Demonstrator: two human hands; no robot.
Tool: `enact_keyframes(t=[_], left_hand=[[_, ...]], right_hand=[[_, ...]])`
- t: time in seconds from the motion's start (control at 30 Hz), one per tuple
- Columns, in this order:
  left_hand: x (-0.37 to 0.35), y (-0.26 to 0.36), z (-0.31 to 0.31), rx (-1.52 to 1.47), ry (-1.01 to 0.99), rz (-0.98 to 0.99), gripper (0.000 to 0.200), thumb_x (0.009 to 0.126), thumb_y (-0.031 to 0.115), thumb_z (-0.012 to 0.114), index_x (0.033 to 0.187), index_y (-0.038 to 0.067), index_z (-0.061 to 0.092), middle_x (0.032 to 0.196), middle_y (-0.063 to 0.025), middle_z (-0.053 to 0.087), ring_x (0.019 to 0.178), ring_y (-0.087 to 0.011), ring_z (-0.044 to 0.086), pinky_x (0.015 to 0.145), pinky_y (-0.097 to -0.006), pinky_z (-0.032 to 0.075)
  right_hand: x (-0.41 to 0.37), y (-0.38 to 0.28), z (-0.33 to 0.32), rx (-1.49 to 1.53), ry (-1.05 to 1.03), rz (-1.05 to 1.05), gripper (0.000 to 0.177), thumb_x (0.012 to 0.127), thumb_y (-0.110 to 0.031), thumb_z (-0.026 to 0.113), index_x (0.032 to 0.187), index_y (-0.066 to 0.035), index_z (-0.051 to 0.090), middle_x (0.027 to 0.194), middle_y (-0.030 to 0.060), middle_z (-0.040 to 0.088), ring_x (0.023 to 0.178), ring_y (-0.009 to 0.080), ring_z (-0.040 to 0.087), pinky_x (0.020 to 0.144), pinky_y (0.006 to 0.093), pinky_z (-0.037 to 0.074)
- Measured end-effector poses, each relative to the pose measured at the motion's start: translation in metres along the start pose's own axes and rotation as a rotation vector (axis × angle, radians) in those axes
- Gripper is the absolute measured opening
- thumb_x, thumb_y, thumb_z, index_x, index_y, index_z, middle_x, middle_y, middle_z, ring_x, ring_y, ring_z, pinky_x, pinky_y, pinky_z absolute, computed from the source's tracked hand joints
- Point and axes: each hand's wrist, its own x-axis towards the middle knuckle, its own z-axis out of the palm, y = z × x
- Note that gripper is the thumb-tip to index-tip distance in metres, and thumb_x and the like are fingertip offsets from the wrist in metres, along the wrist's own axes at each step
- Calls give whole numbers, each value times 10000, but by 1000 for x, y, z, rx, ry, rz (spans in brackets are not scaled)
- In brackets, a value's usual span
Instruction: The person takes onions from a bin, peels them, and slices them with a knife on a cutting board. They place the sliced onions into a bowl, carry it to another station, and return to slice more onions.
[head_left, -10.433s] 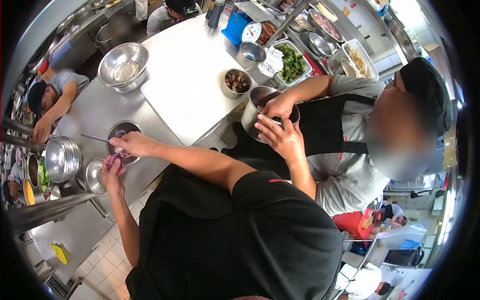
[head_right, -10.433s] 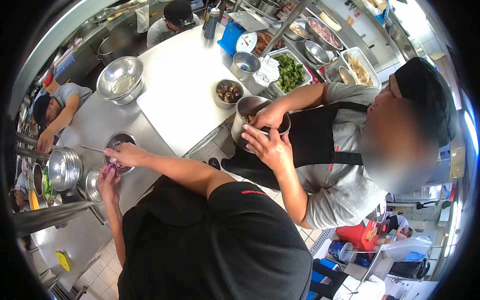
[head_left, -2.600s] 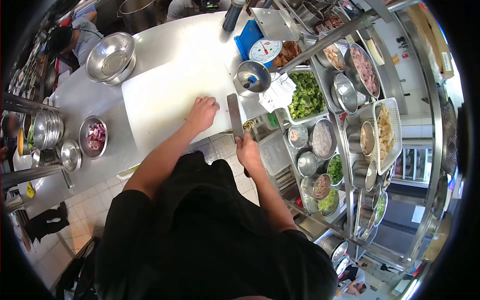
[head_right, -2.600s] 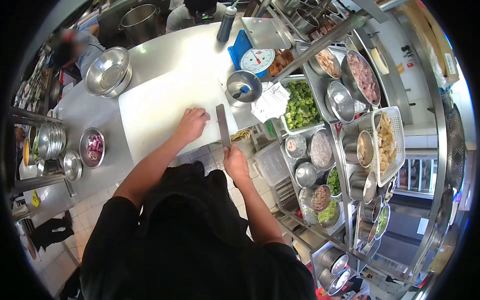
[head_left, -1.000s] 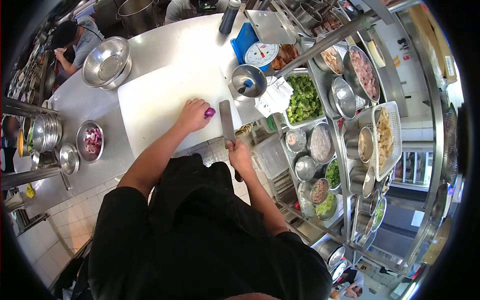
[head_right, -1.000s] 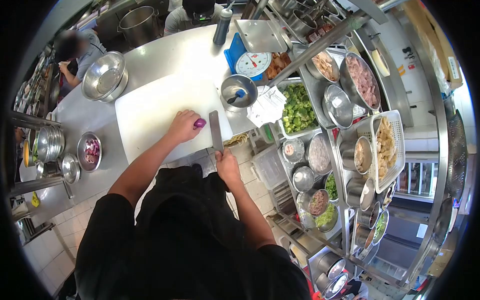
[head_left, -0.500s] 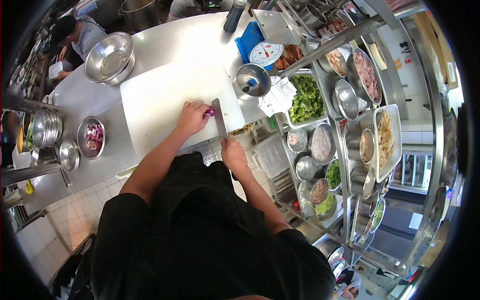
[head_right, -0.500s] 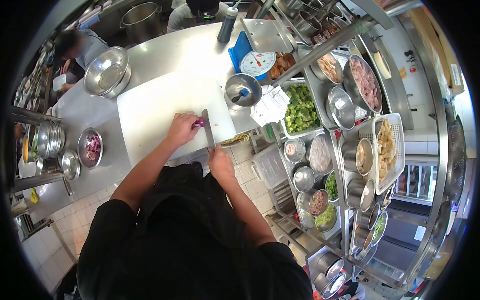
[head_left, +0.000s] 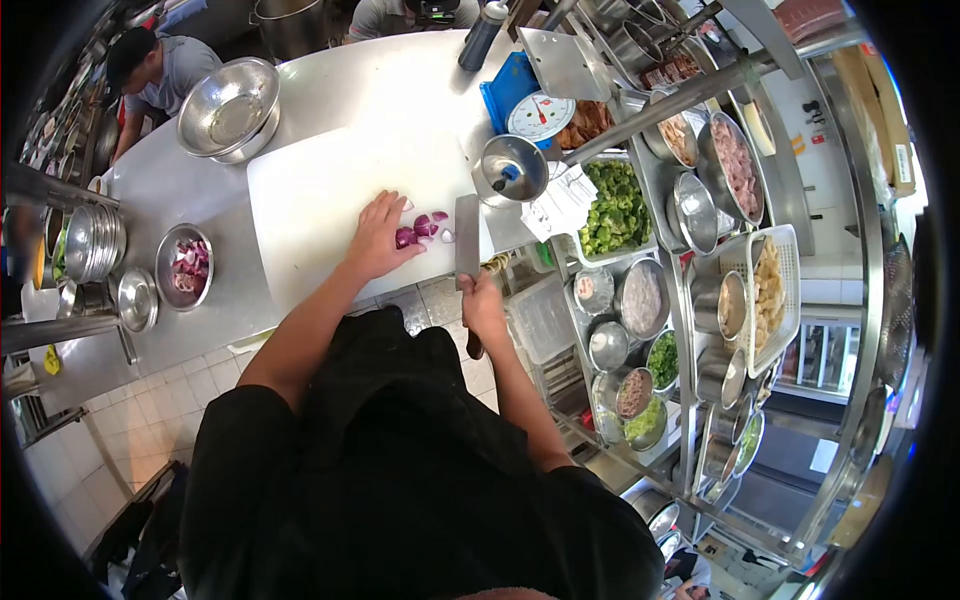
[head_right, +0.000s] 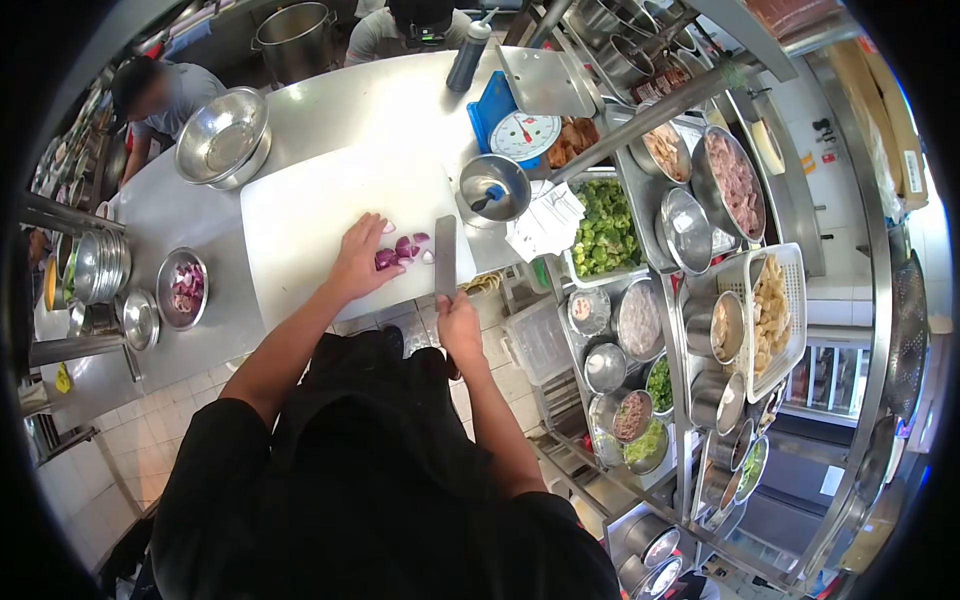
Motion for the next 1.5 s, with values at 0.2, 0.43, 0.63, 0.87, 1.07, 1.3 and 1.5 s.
enact_keyframes(t=[0.2, 0.43, 0.63, 0.87, 1.07, 1.3, 1.5], left_hand=[[10, 10, 30, 3, -49, 75, 856, 760, 476, 806, 1414, 21, 492, 1469, -244, 441, 1445, -433, 312, 1187, -615, 184], [4, 26, 41, -4, 25, 98, 585, 813, 450, 747, 1246, 71, 636, 1346, -197, 526, 1330, -381, 435, 1171, -579, 256], [1, 33, 41, -165, 264, -15, 390, 795, 227, 770, 1130, 52, 678, 1217, -160, 586, 1183, -355, 538, 1040, -467, 428], [-35, -9, -25, -265, 767, -254, 301, 754, 18, 759, 1051, 31, 712, 1175, -165, 623, 1111, -336, 589, 945, -408, 504], [-116, -63, -170, 35, 1065, -463, 291, 775, 54, 746, 1065, 57, 724, 1197, -163, 645, 1114, -349, 592, 981, -431, 476], [-180, -74, -243, -112, 1368, -555, 291, 837, 75, 724, 1125, 36, 720, 1260, -161, 649, 1163, -313, 610, 1033, -376, 449], [-270, -130, -293, -848, 1837, -506, 310, 943, 104, 641, 1236, 4, 655, 1182, -111, 675, 1067, -210, 648, 942, -330, 515]], right_hand=[[16, 22, 5, 451, -268, 184, 259, 1024, -274, 558, 952, -32, 502, 540, 32, 475, 381, 161, 498, 383, 332, 454], [8, 35, 19, 703, -296, 261, 272, 1013, -311, 586, 915, -79, 482, 534, 20, 457, 381, 149, 459, 372, 332, 448], [7, 12, 44, 670, -483, 288, 272, 1016, -304, 583, 898, -99, 449, 534, 21, 464, 366, 143, 442, 357, 333, 432], [-6, -70, 91, 389, -678, 50, 241, 1018, -282, 565, 955, -54, 519, 571, 28, 505, 396, 146, 476, 376, 325, 408], [-55, -205, 153, 305, -988, -312, 232, 1014, -237, 555, 984, -11, 514, 578, 63, 507, 433, 160, 513, 403, 345, 413], [-101, -246, 216, -111, -818, -740, 258, 993, -219, 550, 1052, 31, 532, 768, 272, 647, 707, 442, 654, 673, 536, 501], [-211, -335, 226, -501, -699, -994, 213, 971, -143, 501, 1073, 41, 536, 883, 321, 677, 856, 507, 660, 804, 587, 499]])
